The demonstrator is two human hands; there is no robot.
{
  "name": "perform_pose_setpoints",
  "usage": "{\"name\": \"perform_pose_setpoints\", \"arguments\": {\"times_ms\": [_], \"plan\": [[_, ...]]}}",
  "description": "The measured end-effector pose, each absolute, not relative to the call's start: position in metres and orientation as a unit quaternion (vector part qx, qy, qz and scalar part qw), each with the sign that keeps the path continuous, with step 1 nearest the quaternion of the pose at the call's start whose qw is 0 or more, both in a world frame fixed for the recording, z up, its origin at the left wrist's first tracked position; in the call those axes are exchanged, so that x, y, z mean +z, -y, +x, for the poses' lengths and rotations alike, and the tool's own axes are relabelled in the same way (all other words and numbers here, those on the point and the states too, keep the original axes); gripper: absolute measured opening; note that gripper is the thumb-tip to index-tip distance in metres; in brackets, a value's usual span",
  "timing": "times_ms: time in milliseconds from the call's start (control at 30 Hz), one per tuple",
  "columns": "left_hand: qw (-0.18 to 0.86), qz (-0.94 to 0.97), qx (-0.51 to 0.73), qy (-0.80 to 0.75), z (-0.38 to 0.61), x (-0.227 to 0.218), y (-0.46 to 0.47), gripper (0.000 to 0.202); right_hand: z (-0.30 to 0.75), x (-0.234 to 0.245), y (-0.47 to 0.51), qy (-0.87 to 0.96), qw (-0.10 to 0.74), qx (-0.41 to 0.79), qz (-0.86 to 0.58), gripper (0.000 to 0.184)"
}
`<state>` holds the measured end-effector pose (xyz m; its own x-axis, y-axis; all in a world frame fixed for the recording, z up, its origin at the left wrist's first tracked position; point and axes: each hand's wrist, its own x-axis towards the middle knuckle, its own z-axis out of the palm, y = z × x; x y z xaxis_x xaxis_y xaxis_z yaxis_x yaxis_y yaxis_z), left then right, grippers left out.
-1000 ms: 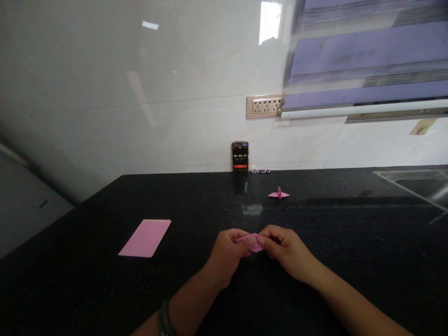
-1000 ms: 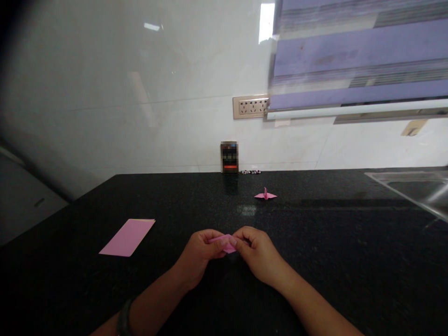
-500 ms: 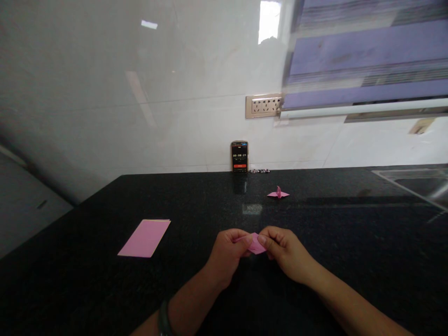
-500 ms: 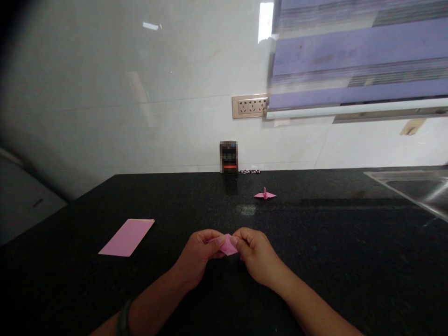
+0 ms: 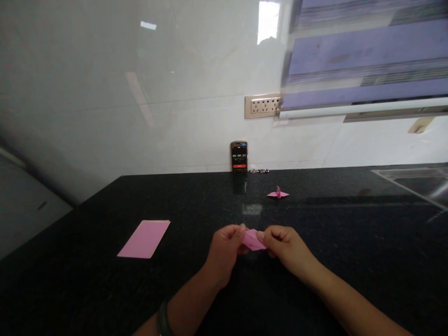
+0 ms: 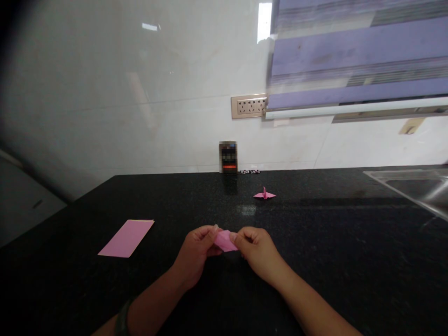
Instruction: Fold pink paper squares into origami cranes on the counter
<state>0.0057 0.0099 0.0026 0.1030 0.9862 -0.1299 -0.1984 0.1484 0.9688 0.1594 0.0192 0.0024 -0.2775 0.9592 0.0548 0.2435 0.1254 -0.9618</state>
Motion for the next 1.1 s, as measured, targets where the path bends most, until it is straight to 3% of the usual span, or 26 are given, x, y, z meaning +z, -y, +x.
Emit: {"name": "perform_pose_setpoints", "arguments": {"times_ms": [100,200,367,467,600,733,867,967,1100], "plan": [[0.650,0.382,0.512,-0.412,0.005,0.005,-0.010,0.038,0.159,0.001,-0.020,0.587,0.434,0.488,-0.479,0.027],[0.679,0.390,0.484,-0.391,0.006,0.005,-0.009,0.029,0.154,0.000,-0.017,0.539,0.464,0.530,-0.462,0.024],[0.674,0.390,0.489,-0.394,0.007,0.004,-0.008,0.028,0.145,0.002,-0.008,0.594,0.408,0.545,-0.429,0.023],[0.667,0.398,0.488,-0.398,0.006,0.003,-0.010,0.030,0.146,0.002,-0.007,0.653,0.387,0.495,-0.423,0.023],[0.661,0.423,0.462,-0.413,0.005,0.000,-0.012,0.029,0.153,0.003,-0.009,0.678,0.435,0.394,-0.442,0.010],[0.695,0.411,0.440,-0.393,0.005,0.000,-0.012,0.027,0.157,0.006,-0.008,0.764,0.424,0.294,-0.387,0.030],[0.738,0.412,0.387,-0.368,0.004,0.001,-0.010,0.037,0.160,0.008,-0.008,0.803,0.418,0.190,-0.380,0.022],[0.691,0.439,0.403,-0.410,0.003,0.001,-0.010,0.033,0.160,0.009,-0.011,0.826,0.401,0.179,-0.353,0.015],[0.532,0.507,0.480,-0.479,0.002,0.004,-0.011,0.036,0.160,0.007,-0.015,0.805,0.387,0.235,-0.382,0.011]]}}
